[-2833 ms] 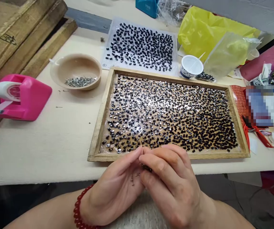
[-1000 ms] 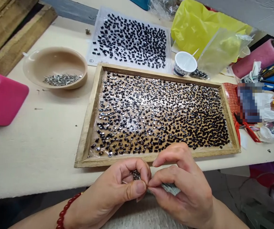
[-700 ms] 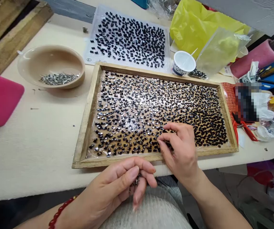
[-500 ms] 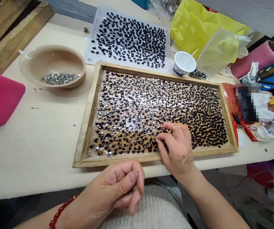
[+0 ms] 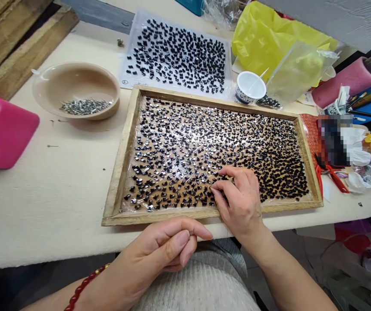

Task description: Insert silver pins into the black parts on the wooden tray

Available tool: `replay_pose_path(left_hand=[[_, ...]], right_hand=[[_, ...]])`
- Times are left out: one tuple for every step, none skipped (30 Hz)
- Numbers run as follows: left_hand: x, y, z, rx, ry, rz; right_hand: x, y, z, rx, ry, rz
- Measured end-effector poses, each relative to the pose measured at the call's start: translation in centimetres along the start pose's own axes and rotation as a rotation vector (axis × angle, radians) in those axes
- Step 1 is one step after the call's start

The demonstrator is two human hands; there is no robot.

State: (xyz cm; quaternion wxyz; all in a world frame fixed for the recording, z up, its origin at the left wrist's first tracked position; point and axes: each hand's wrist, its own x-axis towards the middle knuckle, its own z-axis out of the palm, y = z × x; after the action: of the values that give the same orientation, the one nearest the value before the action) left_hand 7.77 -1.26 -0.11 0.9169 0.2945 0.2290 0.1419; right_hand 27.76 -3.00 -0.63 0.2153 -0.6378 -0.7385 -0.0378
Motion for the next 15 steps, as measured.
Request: replay_pose_path(left_hand=[[0.0,-0.2,0.0,-0.025,-0.004,-0.002],[0.0,-0.3,0.0,-0.055,-0.004,-0.002],[0.0,-0.4,0.0,-0.087,0.003,-0.001],[0.0,-0.4,0.0,-0.113,0.01,-0.001],[0.0,-0.4,0.0,-0.123,0.013,-0.01],[0.0,-0.4,-0.1,-0.118,0.016,-0.026],[0.0,-0.2,-0.1,-0.096,0.019,-0.044],[0.0,-0.1,-0.1,-0.065,0.026,-0.054],[0.0,0.1,-0.1,-0.034,0.038,-0.052],[0.0,0.3,0.0,-0.01,0.052,-0.039],[0.0,0.5,0.0,0.001,0.063,-0.017],[0.1,0.6,0.0,-0.001,0.072,0.005],[0.1,0.6,0.1,-0.017,0.081,0.024],[0.1,0.6,0.1,-0.044,0.089,0.038],[0.1,0.6,0.2,-0.076,0.096,0.046]], right_hand=[[0.0,0.0,0.0,0.002,0.001,0.001],[0.0,0.1,-0.1,0.004,0.003,0.003],[0.0,0.1,-0.1,0.009,0.005,0.006],[0.0,0.1,-0.2,0.016,0.008,0.01],[0.0,0.1,-0.4,0.028,0.014,0.016],[0.0,0.0,-0.6,0.046,0.02,0.023],[-0.1,-0.1,-0.8,0.074,0.029,0.032],[-0.1,-0.3,-1.1,0.113,0.035,0.041],[-0.2,-0.5,-1.5,0.166,0.038,0.049],[-0.2,-0.8,-1.9,0.235,0.032,0.054],[-0.3,-1.2,-2.3,0.313,0.016,0.053],[-0.5,-1.6,-2.7,0.392,-0.006,0.041],[-0.6,-2.0,-3.0,0.465,-0.029,0.016],[-0.7,-2.3,-3.3,0.524,-0.047,-0.02],[-0.8,-2.7,-3.6,0.567,-0.059,-0.065]])
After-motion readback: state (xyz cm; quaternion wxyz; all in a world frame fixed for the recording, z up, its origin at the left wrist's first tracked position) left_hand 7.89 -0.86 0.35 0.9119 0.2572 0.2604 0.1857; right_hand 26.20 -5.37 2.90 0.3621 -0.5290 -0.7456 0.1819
